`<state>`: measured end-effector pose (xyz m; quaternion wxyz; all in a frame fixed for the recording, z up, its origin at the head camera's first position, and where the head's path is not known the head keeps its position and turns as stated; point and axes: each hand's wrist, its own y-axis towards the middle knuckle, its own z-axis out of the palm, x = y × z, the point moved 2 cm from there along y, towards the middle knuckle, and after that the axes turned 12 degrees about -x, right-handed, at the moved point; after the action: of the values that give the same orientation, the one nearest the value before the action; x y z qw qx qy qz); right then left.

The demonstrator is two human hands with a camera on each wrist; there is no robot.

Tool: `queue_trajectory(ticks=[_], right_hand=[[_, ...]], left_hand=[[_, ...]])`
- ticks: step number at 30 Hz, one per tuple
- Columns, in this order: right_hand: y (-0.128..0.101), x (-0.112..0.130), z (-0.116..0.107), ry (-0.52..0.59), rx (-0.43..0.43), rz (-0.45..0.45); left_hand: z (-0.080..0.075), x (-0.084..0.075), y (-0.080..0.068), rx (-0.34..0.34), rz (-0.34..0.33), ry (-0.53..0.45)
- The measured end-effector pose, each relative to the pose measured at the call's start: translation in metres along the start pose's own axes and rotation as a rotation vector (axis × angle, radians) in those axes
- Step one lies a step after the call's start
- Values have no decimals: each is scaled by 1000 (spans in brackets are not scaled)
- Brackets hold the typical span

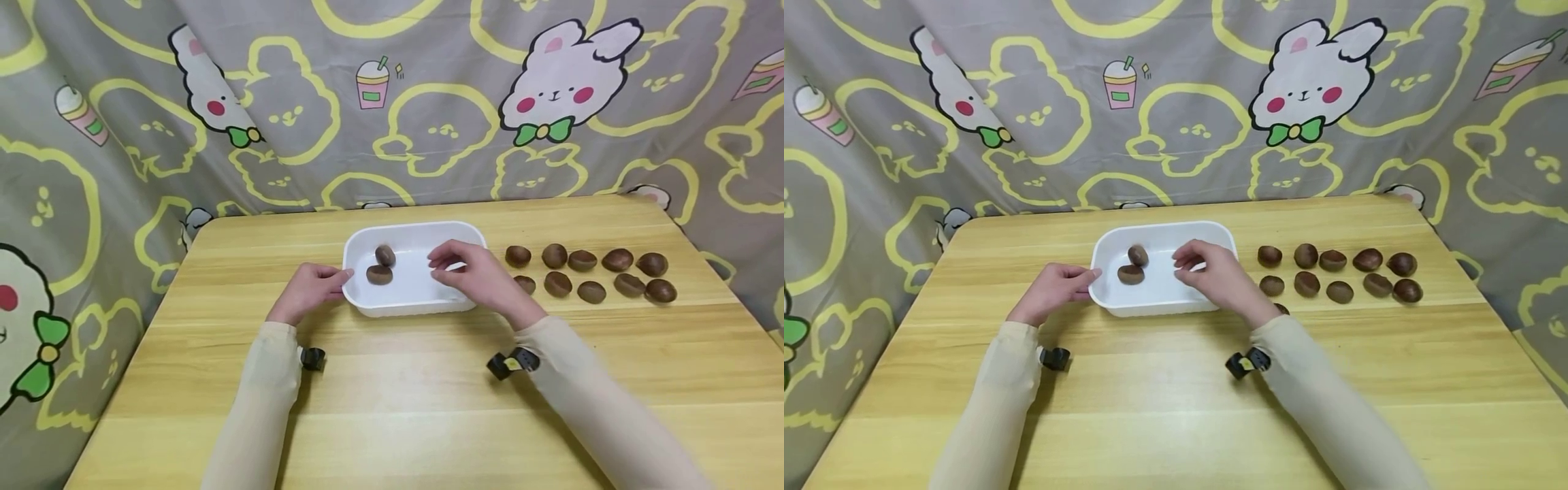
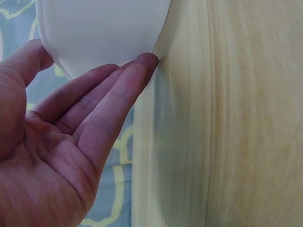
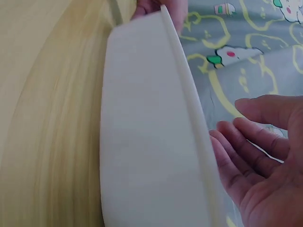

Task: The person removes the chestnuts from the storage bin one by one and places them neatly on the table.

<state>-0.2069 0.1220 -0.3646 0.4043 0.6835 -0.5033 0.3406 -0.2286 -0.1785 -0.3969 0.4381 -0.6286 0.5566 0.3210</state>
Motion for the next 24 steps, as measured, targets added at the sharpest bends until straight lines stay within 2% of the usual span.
queue_trajectory(ticks=[5, 10, 24], right_hand=[[13, 6, 23, 18, 15, 18], [25, 6, 36, 45, 27, 51], [44, 9, 75, -36, 72, 47]], left_hand=[[1, -2, 0, 3, -2, -12], [1, -3, -1, 3, -14, -2], [-1, -3, -1, 7, 2, 4]])
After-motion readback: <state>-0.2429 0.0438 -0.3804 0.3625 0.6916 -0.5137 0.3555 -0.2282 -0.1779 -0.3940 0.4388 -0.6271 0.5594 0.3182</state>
